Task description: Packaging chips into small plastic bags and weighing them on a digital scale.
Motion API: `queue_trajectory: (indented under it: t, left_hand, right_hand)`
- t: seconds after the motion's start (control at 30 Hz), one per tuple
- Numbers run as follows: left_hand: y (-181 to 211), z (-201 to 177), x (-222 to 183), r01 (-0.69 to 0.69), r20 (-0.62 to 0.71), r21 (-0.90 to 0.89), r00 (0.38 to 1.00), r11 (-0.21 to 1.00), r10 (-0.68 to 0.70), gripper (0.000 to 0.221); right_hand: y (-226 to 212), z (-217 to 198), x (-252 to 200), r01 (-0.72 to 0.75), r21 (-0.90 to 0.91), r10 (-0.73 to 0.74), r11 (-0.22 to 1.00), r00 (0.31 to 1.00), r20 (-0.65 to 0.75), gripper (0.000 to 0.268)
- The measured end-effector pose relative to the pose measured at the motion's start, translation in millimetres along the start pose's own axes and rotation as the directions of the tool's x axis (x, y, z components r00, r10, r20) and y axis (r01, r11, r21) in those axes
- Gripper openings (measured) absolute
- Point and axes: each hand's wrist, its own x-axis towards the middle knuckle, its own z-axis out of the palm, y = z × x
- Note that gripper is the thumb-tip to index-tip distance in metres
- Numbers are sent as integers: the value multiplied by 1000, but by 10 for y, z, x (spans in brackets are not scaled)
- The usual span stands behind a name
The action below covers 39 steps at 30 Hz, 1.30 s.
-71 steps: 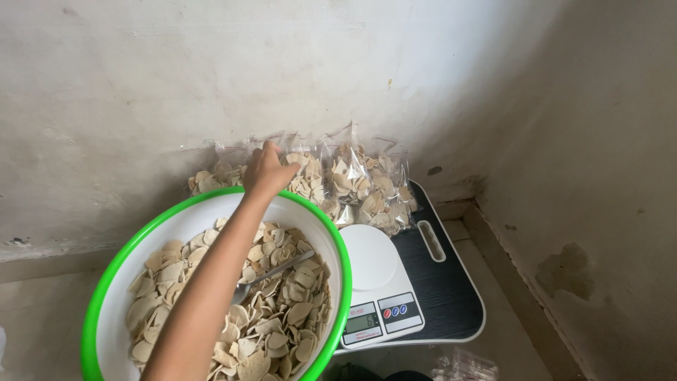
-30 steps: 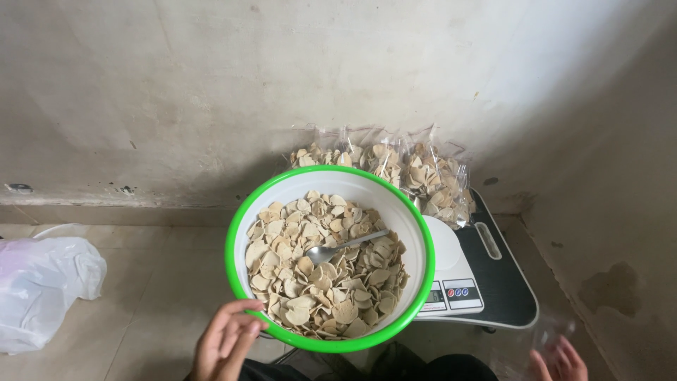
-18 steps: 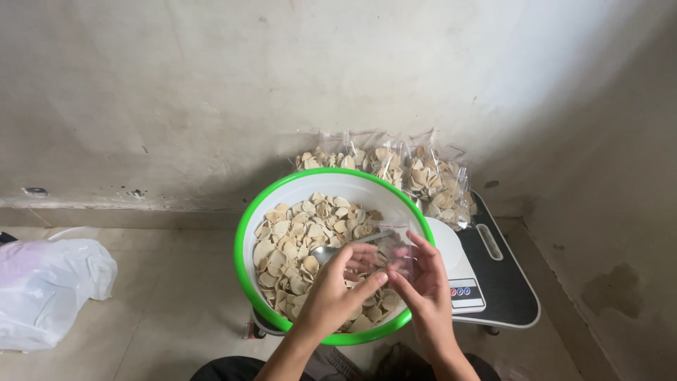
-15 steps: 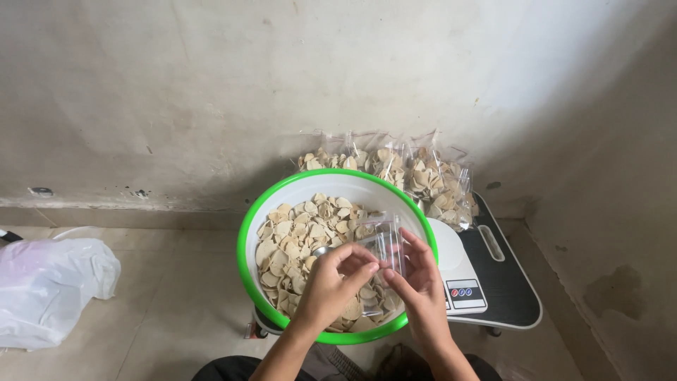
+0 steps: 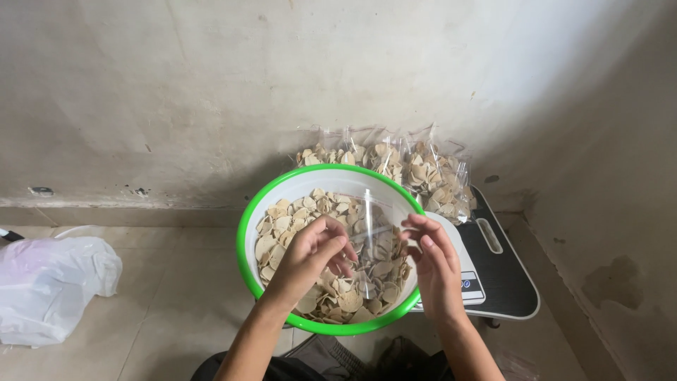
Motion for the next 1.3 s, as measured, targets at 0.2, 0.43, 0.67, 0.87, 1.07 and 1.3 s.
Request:
queue_trajectory:
  t: [0.2,0.43,0.67,0.87,1.07,1.3]
  left_hand:
    - [88,113,-23,-146,-51,615,973,775,223,11]
    - [237,245,-79,-128,3,750,982,649,191,14]
    - [278,227,-116,-79,-21,677,992,732,127,14]
    - [238,220,-64,-29,-17,817,997,575,74,16]
    - [157,208,-31,-7,-28,862,998,506,60,17]
    - [19,144,-13,24,-64,869,996,494,64,17]
  right_hand:
    - [-309,322,-33,348,-602,-347,719,930,123,21]
    - [-198,453,58,91,-714,48,694,984,173,58]
    - [20,209,42,-66,-562,122,824,991,62,62]
    - [133,60,92,-124,-604,201,787,978,62,38]
    - [5,148,56,-216,-702,237,678,969,-70,22]
    - [-147,312,64,-242,-692,261,680,962,-80,18]
